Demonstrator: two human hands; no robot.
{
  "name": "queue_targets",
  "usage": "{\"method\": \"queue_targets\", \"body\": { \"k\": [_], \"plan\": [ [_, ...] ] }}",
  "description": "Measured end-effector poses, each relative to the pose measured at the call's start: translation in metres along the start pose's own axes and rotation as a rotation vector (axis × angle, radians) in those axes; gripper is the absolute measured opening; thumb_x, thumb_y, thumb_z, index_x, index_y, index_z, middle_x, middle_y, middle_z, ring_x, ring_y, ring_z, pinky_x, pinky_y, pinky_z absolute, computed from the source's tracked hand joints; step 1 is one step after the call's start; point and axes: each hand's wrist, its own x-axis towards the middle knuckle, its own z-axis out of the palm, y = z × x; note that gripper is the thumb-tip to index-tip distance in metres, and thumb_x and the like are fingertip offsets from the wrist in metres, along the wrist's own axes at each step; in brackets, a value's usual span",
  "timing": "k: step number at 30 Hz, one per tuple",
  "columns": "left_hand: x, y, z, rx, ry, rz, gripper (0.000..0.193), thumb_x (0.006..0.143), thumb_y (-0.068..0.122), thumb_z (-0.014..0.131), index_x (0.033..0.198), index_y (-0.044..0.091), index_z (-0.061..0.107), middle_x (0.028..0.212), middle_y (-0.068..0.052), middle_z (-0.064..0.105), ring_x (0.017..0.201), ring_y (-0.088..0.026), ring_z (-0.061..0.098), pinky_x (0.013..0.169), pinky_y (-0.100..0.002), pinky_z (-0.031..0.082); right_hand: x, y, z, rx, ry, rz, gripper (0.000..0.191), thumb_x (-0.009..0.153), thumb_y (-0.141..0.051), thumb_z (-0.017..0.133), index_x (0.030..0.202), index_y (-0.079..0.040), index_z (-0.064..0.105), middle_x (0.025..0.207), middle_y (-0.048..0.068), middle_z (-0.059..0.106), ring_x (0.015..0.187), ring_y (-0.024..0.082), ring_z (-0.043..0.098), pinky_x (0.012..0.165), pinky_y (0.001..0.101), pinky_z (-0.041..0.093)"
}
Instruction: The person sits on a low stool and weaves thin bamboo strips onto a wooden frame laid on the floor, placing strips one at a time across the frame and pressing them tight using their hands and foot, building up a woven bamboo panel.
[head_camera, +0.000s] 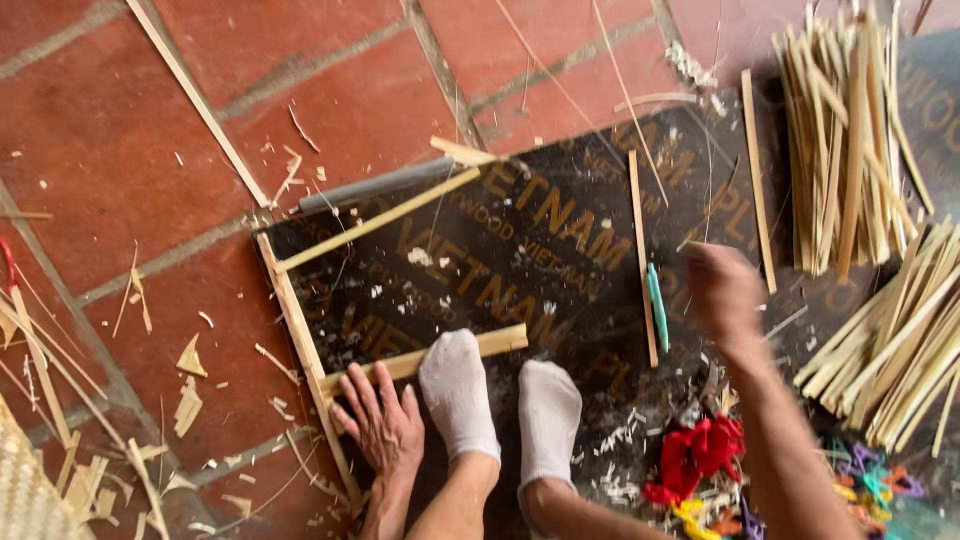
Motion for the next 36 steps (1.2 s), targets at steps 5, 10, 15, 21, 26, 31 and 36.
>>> {"method": "queue_targets", "body": {
  "k": [5,10,15,21,26,31,36],
  "plan": [
    [0.007,0.013,-0.008,-0.014,0.007,-0.009,0.068,0.095,0.033,0.059,0.152,0.002,0.042,0.164,-0.032,0.028,0.153,-0.047,0.024,0.122,-0.064,0.016,0.047,0.106,-0.057,-1.036,-0.213,0.171,0.017,0.098,-0.017,0.062,0.104,-0.006,0.073,0.091,0.015,0.076,0.08,0.028,0.073,0.06,0.0407,0.059],
    [0.022,0.012,-0.009,-0.028,0.055,-0.015,0.073,0.091,0.032,0.067,0.147,-0.007,0.043,0.159,-0.032,0.032,0.15,-0.048,0.029,0.12,-0.064,0.021,0.053,0.124,-0.037,-0.884,-0.099,0.18,0.038,0.086,-0.036,0.081,0.105,-0.003,0.076,0.097,0.027,0.074,0.093,0.045,0.071,0.072,0.0536,0.054],
    [0.034,-0.002,-0.008,-0.096,0.084,-0.015,0.076,0.092,0.037,0.069,0.149,-0.005,0.042,0.16,-0.03,0.031,0.151,-0.046,0.027,0.121,-0.064,0.018,0.045,0.1,0.032,-0.125,-0.184,-0.192,0.021,0.102,-0.015,0.067,0.112,0.003,0.069,0.105,0.019,0.068,0.097,0.028,0.066,0.088,0.0402,0.053],
    [0.036,-0.025,-0.007,-0.132,0.09,-0.001,0.074,0.095,0.042,0.067,0.152,0.001,0.043,0.163,-0.03,0.027,0.153,-0.046,0.025,0.123,-0.064,0.016,-0.001,-0.055,0.12,0.017,-0.672,-0.392,0.031,0.09,-0.008,0.073,0.121,-0.009,0.076,0.086,0.006,0.065,0.08,0.022,0.061,0.067,0.0338,0.052],
    [0.035,-0.029,-0.004,-0.149,0.088,-0.005,0.074,0.096,0.044,0.067,0.151,0.0,0.043,0.161,-0.03,0.029,0.153,-0.047,0.025,0.123,-0.066,0.016,0.01,-0.156,0.174,-0.117,-0.896,-0.73,0.034,0.087,-0.009,0.067,0.118,-0.019,0.077,0.098,0.003,0.073,0.083,0.021,0.072,0.069,0.0335,0.062],
    [0.035,-0.026,-0.009,-0.183,0.14,-0.009,0.075,0.096,0.042,0.07,0.15,-0.003,0.044,0.159,-0.029,0.031,0.152,-0.046,0.028,0.124,-0.065,0.019,0.028,-0.157,0.181,-0.079,-0.88,-0.685,0.033,0.082,-0.01,0.07,0.114,-0.017,0.077,0.104,0.004,0.075,0.084,0.023,0.075,0.069,0.0352,0.061],
    [0.04,-0.023,-0.016,-0.175,0.112,-0.024,0.075,0.091,0.04,0.074,0.145,-0.003,0.046,0.158,-0.026,0.032,0.151,-0.044,0.029,0.123,-0.065,0.021,0.021,-0.149,0.189,-0.15,-0.819,-0.758,0.029,0.088,-0.011,0.067,0.113,-0.02,0.078,0.108,0.003,0.075,0.09,0.026,0.074,0.073,0.0372,0.06]
  ]
}}
